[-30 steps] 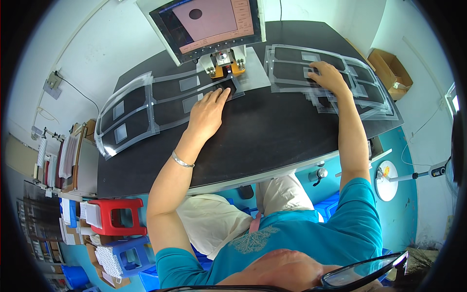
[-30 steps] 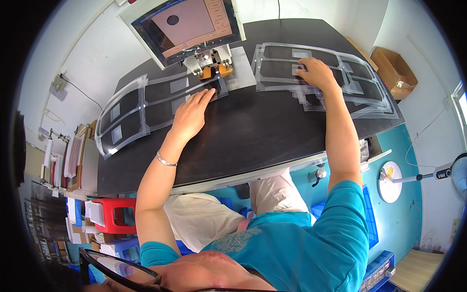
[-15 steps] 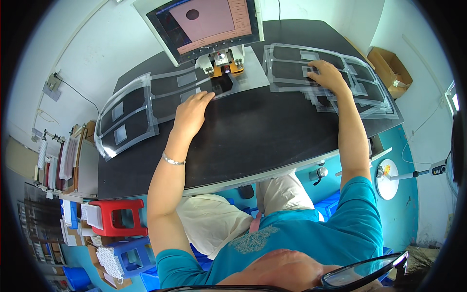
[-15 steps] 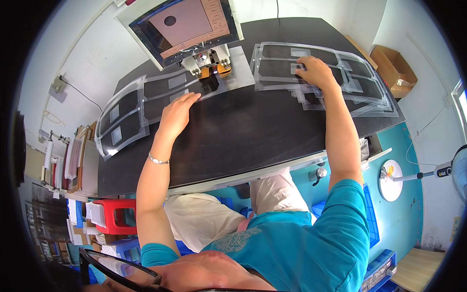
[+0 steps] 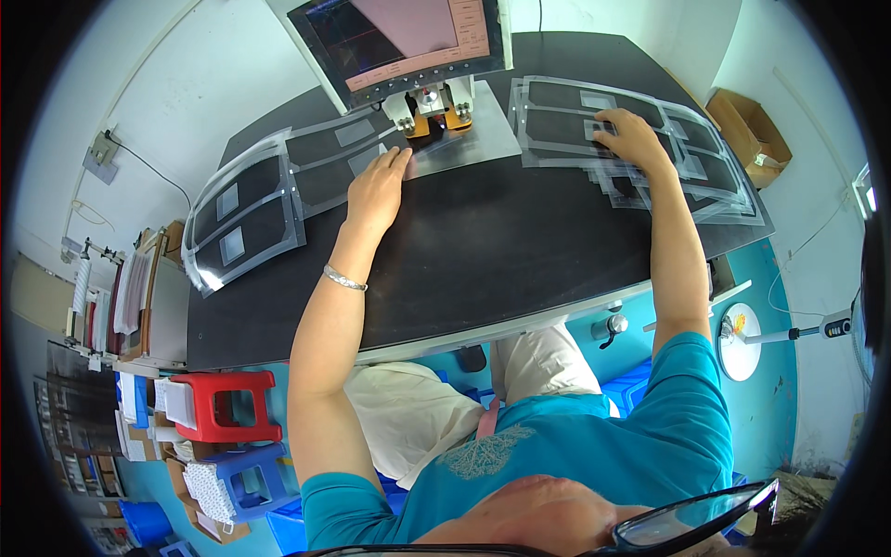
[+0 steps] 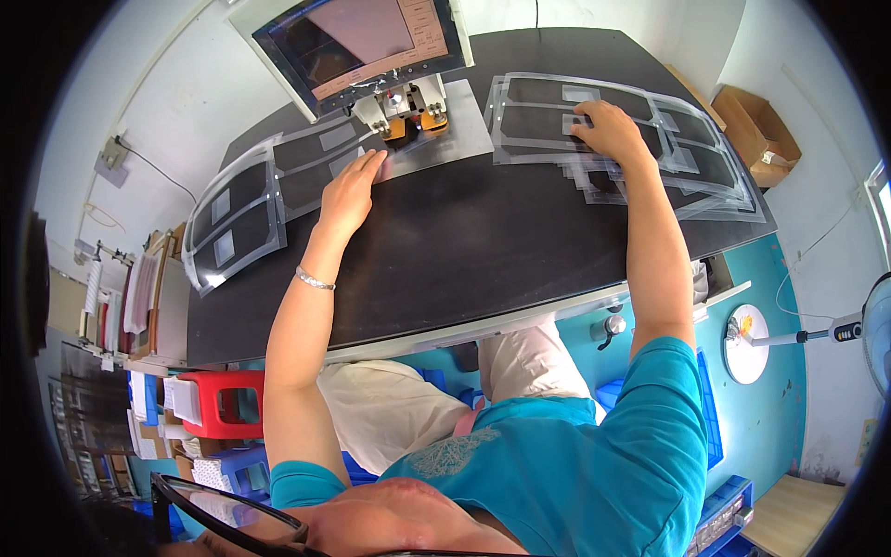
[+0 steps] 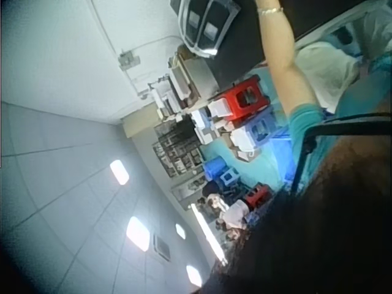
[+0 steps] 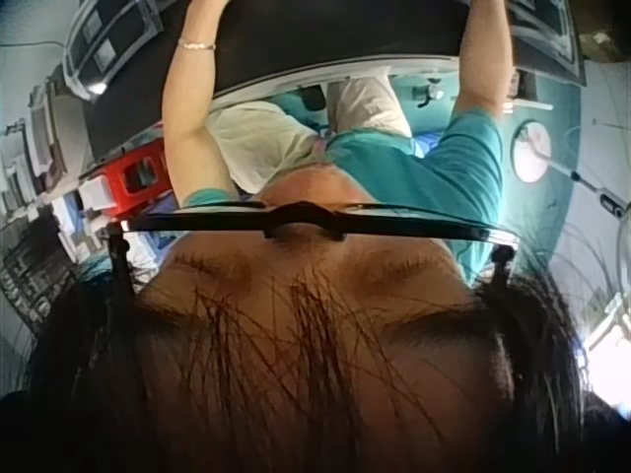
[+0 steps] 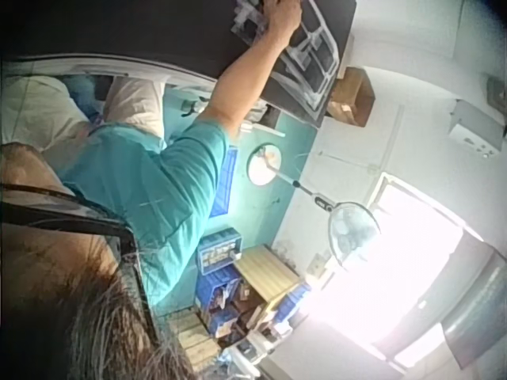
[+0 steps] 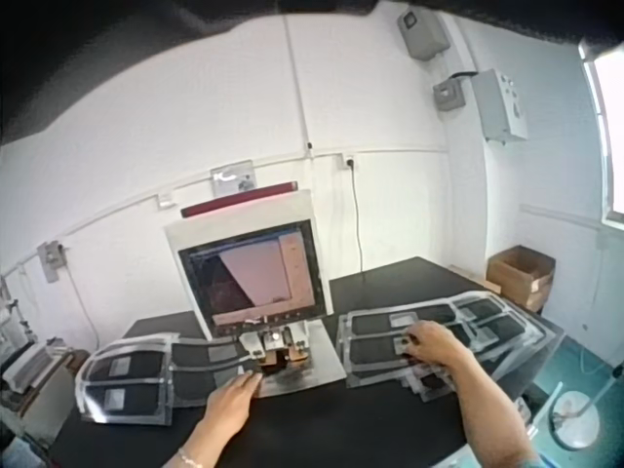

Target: The person takes a stack of plastic sheets from a blue container and places it on the workbench. The person then feeds the plastic sheets one by one into a punching machine and stacks the processed sheets on the table.

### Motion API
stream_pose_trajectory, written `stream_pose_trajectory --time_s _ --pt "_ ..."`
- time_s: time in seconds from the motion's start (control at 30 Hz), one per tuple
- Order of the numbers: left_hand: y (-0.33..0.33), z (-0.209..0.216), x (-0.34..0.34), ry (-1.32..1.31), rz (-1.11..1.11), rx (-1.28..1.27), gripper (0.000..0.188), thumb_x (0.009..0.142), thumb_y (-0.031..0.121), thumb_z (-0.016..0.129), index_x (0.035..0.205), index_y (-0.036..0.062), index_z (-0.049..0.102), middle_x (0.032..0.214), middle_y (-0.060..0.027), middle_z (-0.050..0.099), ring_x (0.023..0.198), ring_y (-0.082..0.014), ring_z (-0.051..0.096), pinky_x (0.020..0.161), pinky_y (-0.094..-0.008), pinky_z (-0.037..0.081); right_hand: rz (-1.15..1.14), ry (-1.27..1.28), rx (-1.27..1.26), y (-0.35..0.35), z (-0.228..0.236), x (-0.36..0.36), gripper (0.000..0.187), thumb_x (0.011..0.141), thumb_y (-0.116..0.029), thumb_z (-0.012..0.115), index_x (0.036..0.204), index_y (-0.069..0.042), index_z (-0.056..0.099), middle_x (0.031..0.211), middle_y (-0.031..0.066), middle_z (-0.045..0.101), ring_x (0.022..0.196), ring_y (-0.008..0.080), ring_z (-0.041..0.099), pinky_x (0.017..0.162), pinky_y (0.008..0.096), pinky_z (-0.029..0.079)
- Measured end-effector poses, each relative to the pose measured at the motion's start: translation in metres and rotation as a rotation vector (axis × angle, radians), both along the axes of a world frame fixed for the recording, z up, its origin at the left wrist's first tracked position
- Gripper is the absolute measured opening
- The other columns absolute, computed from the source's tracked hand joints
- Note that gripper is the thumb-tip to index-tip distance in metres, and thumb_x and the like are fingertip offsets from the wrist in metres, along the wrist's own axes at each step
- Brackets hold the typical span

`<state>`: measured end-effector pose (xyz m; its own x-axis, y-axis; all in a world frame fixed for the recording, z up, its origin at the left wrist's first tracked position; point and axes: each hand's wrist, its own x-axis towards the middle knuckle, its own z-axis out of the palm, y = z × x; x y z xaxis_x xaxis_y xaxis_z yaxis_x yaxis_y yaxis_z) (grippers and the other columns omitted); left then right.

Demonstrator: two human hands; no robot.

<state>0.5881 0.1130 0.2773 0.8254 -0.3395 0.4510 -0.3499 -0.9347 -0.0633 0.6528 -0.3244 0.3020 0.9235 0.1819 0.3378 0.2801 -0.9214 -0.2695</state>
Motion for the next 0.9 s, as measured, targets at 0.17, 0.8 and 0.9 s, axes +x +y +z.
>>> stream_pose_trajectory --time_s 0.17,0.8,0.9 --pt "-0.001 -0.001 0.001 0.021 0.013 -0.030 0.044 0.092 0.001 0.052 0.135 0.0091 0.056 0.137 -0.0113 0.059 0.127 -0.0262 0.057 0.101 -0.0380 0.051 0.018 -0.027 0.107 0.003 0.003 -0.002 0.037 0.086 -0.028 0.069 0.118 -0.009 0.070 0.119 0.0145 0.069 0.110 0.0340 0.064 0.097 0.0426 0.049" --pt "-0.025 0.024 -0.042 0.032 -0.149 -0.038 0.055 0.081 -0.008 0.052 0.132 0.0133 0.060 0.132 -0.0115 0.062 0.117 -0.0309 0.063 0.093 -0.0415 0.055 0.332 0.777 0.907 0.084 0.022 -0.041 0.052 0.102 -0.029 0.058 0.142 0.002 0.047 0.108 0.0123 0.069 0.092 0.0172 0.072 0.070 0.0234 0.059" --pt "-0.048 0.033 -0.074 0.030 -0.337 -0.095 0.052 0.084 -0.005 0.053 0.132 0.0136 0.060 0.131 -0.0116 0.064 0.114 -0.0302 0.065 0.094 -0.0403 0.055 0.321 0.846 0.987 0.099 0.024 -0.047 0.053 0.101 -0.032 0.059 0.141 0.001 0.048 0.103 0.0091 0.068 0.089 0.0150 0.071 0.070 0.0235 0.059"
